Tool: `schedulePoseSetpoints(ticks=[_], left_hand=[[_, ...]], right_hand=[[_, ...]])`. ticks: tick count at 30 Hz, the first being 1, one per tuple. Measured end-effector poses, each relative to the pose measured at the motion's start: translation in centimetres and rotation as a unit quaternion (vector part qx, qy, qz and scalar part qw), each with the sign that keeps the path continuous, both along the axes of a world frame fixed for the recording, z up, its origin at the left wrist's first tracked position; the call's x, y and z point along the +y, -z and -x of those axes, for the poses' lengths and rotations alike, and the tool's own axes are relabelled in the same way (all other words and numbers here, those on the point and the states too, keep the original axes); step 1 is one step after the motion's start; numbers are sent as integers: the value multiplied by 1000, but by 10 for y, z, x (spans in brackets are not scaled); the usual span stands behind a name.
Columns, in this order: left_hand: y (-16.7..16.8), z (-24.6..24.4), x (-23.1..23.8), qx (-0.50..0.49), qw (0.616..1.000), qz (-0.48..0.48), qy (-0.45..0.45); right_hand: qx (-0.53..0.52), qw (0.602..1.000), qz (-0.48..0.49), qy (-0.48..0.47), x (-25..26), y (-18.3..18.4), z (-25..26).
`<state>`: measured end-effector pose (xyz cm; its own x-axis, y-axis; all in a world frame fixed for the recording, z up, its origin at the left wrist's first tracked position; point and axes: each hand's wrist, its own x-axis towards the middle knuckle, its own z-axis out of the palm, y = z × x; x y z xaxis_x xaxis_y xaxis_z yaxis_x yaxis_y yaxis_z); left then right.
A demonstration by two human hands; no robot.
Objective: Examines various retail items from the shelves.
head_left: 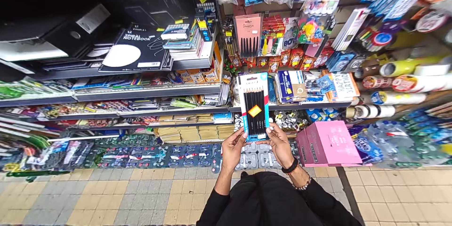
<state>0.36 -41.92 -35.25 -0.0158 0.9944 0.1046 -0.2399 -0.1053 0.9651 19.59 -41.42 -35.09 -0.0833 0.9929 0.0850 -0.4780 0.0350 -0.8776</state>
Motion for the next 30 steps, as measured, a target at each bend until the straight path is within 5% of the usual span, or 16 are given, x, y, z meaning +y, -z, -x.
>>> schedulePoseSetpoints(ticks=[30], left_hand=[[0,9,6,-11,1000,-2,14]], right_hand=[[-4,1000,-7,6,10,0,1]])
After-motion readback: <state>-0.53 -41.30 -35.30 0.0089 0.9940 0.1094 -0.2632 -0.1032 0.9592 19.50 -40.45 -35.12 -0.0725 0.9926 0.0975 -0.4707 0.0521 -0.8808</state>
